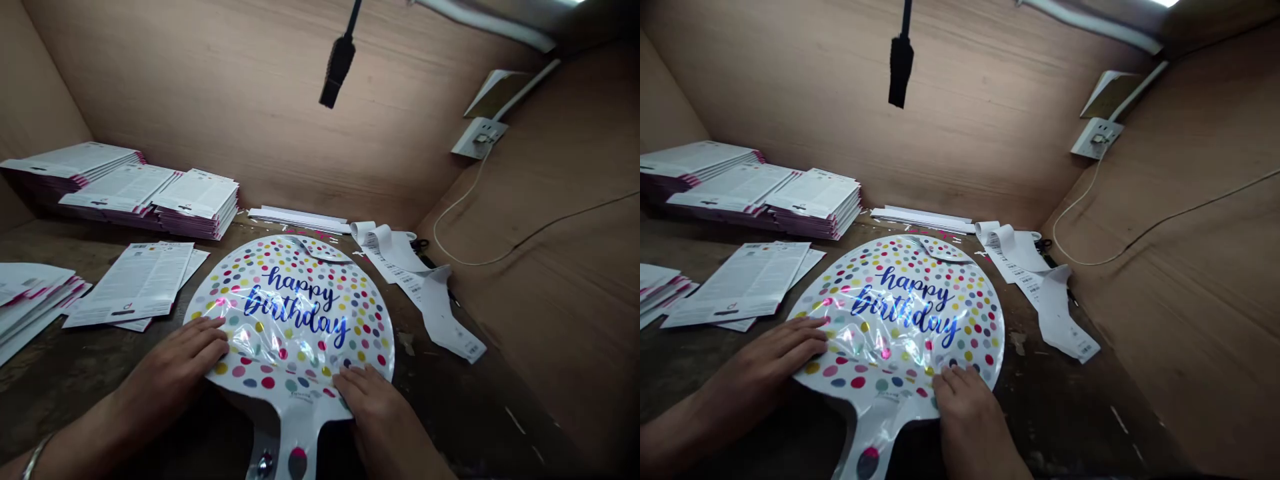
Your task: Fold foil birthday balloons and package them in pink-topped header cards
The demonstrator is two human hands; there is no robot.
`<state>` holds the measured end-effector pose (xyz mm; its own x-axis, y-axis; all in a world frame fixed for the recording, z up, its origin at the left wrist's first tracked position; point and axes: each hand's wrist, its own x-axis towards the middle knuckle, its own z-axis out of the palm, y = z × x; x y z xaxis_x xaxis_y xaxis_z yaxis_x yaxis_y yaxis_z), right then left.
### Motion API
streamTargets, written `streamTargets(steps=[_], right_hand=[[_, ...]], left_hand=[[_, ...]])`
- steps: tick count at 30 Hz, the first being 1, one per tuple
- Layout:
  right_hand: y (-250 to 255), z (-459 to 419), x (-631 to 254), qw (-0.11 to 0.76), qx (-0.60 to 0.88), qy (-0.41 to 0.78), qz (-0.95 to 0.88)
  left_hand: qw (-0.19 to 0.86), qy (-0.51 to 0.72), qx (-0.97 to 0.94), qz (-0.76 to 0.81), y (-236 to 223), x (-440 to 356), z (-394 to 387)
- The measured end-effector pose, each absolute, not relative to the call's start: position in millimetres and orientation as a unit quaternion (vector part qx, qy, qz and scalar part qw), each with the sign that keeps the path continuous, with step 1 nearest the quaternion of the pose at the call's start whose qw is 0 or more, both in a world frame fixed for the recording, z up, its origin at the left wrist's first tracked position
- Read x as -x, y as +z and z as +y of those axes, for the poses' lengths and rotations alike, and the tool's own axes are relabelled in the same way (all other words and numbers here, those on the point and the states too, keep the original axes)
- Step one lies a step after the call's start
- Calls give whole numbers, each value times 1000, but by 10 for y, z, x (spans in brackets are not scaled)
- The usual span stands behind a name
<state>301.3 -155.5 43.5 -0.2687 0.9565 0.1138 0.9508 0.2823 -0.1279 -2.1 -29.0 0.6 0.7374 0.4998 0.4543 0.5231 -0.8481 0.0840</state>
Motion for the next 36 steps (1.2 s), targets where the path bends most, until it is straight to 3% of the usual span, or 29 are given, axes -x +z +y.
streamTargets(steps=[4,8,12,21,26,32,36], right_hand=[[540,-1607,-3100,61,619,177,-763],[810,-1492,-3320,102,569,287,-764],[794,-867,-3452,172,560,160,-794],[445,496,-3635,135,664,54,-733],[572,46,-3889,106,714,59,-690],[658,-1316,-3893,5,611,232,-757],[455,-1668,-3812,39,610,190,-768]], left_hand=[[-60,-157,939,-302,-12,-34,-288],[-140,-94,942,-290,18,-87,-241],[-155,-97,942,-282,8,-90,-255],[-139,-126,932,-310,-96,-59,-305],[-158,-126,920,-336,-33,-64,-275],[-240,-105,896,-358,168,-95,-205],[-283,-93,872,-388,253,-135,-150]])
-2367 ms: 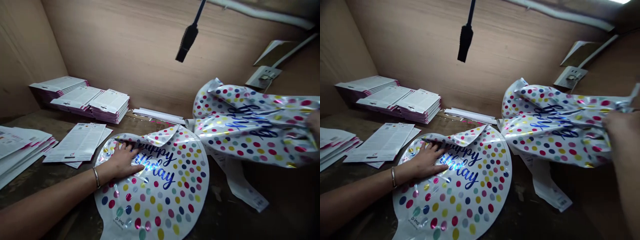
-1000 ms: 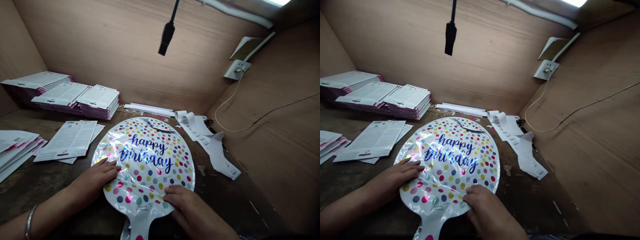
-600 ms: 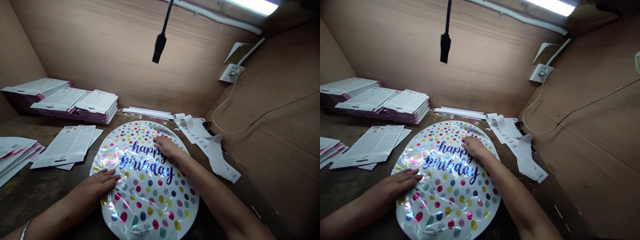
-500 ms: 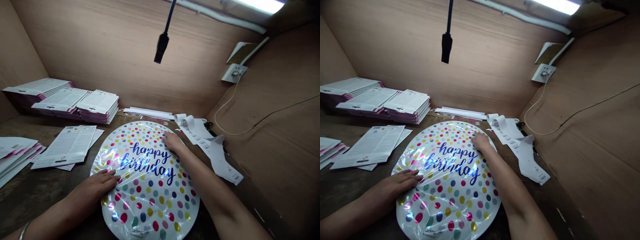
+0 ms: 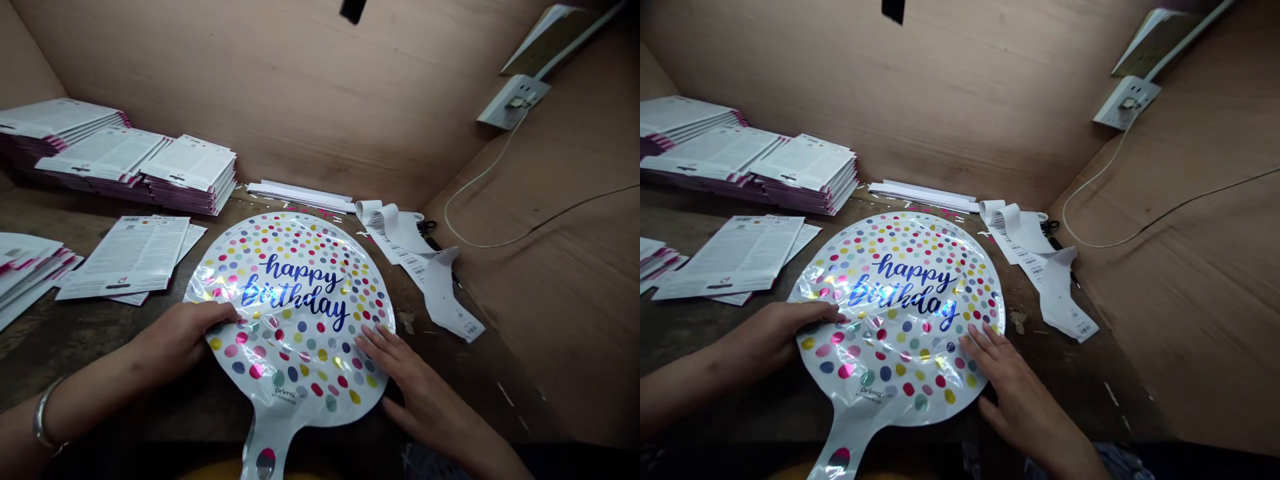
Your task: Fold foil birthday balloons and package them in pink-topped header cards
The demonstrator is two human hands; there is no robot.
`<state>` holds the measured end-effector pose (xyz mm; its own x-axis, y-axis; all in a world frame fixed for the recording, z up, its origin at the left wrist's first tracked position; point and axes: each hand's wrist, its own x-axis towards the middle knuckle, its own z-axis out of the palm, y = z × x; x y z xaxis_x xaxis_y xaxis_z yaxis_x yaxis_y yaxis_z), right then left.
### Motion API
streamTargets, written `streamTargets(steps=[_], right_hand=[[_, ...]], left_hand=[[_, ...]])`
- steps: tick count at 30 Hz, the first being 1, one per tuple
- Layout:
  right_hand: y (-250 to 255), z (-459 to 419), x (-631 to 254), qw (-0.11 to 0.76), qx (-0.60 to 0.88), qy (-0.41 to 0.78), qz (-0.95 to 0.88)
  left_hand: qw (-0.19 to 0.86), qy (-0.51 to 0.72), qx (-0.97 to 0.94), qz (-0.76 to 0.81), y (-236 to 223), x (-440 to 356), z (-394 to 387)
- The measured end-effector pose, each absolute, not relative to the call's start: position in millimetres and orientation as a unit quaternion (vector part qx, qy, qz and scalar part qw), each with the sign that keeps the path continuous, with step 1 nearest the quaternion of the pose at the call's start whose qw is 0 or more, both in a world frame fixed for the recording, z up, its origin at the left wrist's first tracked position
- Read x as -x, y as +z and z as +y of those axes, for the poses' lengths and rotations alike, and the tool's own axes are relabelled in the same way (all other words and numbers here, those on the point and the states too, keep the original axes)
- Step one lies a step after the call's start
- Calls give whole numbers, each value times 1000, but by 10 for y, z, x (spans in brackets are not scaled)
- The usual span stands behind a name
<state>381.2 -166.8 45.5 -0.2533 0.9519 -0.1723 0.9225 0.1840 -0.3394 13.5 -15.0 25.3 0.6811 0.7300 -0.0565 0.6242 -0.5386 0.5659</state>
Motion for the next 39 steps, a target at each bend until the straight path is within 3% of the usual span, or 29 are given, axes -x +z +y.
streamTargets(steps=[8,16,22,39], right_hand=[[87,-1378,-3968,168,605,152,-763],[257,-1043,-4107,186,668,262,-672],[212,-602,-4137,154,778,194,-578],[236,-595,-3993,27,837,43,-545]], left_hand=[[248,96,-917,297,192,61,-9],[291,115,-849,425,80,184,257],[263,128,-752,591,193,-52,517],[220,82,-771,592,157,-33,442]])
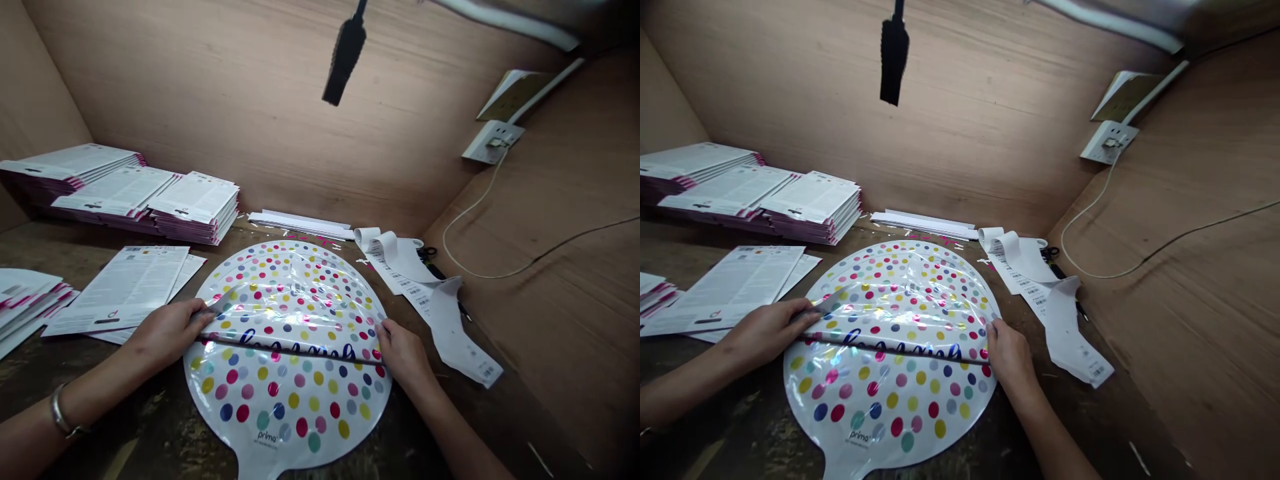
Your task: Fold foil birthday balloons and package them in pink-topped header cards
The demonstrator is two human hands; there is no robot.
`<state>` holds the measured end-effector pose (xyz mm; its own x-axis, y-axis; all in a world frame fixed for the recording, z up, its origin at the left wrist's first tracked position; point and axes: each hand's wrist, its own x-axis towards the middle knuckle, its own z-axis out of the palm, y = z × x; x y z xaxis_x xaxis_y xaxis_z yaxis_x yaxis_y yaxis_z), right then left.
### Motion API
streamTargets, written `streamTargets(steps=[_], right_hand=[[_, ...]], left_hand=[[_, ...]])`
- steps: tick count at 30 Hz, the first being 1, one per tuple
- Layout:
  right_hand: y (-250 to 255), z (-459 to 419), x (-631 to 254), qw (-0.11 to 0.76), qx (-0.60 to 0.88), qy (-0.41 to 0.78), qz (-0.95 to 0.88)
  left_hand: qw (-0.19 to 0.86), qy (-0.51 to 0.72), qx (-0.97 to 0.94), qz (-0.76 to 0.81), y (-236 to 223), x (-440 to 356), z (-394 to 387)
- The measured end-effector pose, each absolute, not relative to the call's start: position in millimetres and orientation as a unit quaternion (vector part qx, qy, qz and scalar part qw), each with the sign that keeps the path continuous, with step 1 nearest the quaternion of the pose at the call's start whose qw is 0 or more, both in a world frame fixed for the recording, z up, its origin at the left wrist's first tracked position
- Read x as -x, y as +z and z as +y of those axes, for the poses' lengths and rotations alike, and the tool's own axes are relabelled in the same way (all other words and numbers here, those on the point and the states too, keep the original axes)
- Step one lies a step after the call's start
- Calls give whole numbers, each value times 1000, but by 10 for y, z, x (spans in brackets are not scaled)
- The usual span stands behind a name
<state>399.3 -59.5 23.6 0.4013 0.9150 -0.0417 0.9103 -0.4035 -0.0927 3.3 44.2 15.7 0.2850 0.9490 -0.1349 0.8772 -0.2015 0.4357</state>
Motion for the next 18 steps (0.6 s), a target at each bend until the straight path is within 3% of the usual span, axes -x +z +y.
streamTargets(steps=[8,16,18], right_hand=[[174,-628,-3981,-12,858,11,-514],[113,-635,-3996,-32,857,-3,-514],[103,-637,-3984,-31,854,-5,-519]], left_hand=[[121,55,-782,609,194,-178,504],[112,11,-774,623,143,-191,634],[69,2,-774,629,204,-247,584]])
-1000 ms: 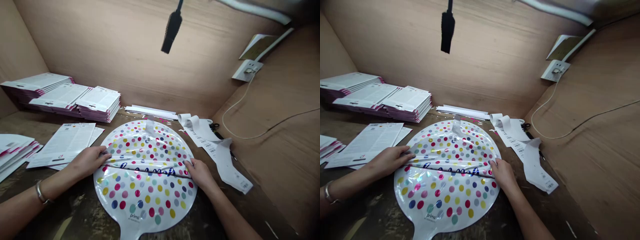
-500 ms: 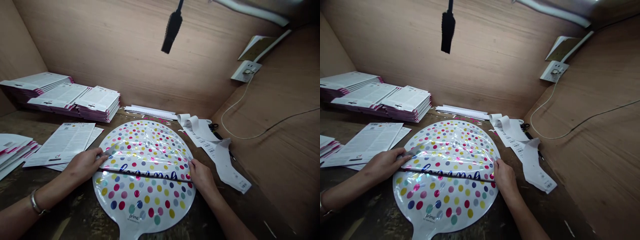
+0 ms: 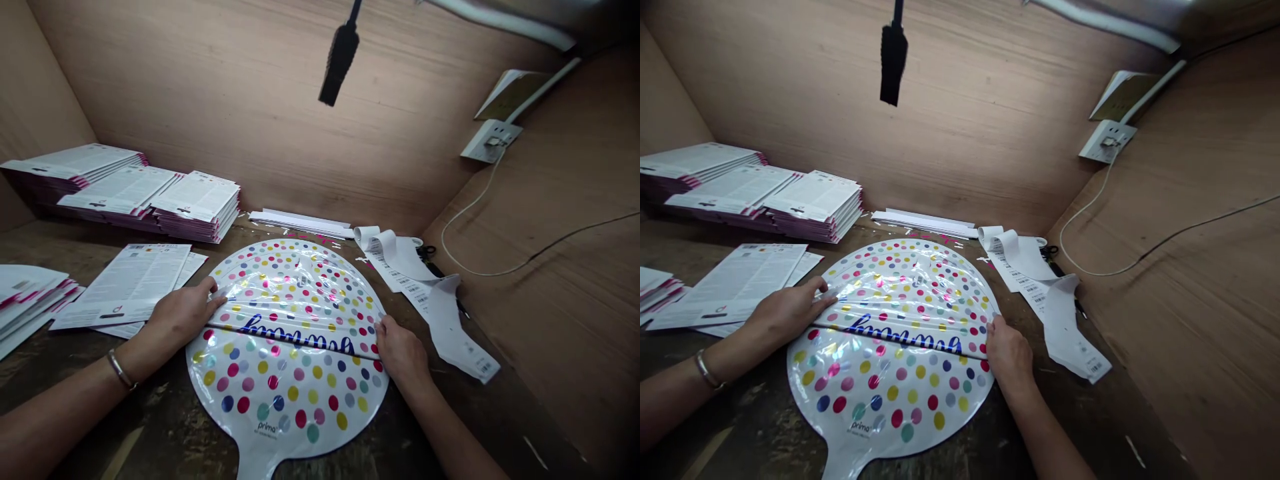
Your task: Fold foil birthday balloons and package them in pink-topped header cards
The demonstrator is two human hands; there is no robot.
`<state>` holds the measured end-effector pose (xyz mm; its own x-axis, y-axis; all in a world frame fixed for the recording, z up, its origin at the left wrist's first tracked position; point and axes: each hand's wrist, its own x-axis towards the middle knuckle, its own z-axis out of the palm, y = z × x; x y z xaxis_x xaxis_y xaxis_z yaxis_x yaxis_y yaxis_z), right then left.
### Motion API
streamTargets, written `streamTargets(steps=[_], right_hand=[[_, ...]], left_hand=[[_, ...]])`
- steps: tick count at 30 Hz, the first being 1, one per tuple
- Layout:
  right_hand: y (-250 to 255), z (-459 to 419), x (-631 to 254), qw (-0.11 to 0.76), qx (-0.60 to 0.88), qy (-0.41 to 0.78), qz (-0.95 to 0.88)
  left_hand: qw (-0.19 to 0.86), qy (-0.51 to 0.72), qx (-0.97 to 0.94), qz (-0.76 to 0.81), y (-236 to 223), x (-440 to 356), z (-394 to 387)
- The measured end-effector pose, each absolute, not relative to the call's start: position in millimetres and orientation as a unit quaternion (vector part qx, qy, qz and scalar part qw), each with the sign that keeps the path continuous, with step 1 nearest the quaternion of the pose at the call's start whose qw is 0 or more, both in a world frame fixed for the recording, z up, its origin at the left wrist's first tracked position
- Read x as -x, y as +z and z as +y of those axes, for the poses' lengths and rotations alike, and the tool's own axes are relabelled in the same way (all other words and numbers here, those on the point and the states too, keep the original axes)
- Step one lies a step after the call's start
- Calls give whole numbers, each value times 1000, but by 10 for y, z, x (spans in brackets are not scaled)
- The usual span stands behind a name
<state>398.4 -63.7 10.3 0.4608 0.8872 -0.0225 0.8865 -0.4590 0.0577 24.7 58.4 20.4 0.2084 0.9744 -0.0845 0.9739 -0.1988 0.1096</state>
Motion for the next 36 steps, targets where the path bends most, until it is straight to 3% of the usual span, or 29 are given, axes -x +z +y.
streamTargets(steps=[4,7,10,13,16,20,23,26,30,36], right_hand=[[108,-639,-4019,29,-848,12,529],[169,-633,-4034,34,-845,19,534],[250,-674,-3807,31,-832,40,553],[249,-798,-3320,18,-753,29,657],[137,-985,-3040,-7,-607,-74,791],[-9,-1273,-3538,-10,-701,-93,707],[-5,-1382,-3949,-23,-781,13,624],[31,-1313,-3831,-53,-723,64,686],[-12,-1152,-3402,-34,-631,-25,775],[-164,-1091,-3495,-64,-630,-59,772]], left_hand=[[-66,65,-837,539,235,-643,266],[40,68,-934,349,122,-1015,-45],[116,49,-951,283,-27,-1199,-238],[115,64,-950,283,-118,-1193,-271],[112,66,-950,282,-128,-1143,-236],[126,50,-948,290,-84,-1123,-222],[135,35,-946,293,-49,-1150,-237],[134,36,-947,289,-29,-1184,-250],[133,37,-948,285,-66,-1022,-221],[53,8,-815,577,-89,-180,-299]])
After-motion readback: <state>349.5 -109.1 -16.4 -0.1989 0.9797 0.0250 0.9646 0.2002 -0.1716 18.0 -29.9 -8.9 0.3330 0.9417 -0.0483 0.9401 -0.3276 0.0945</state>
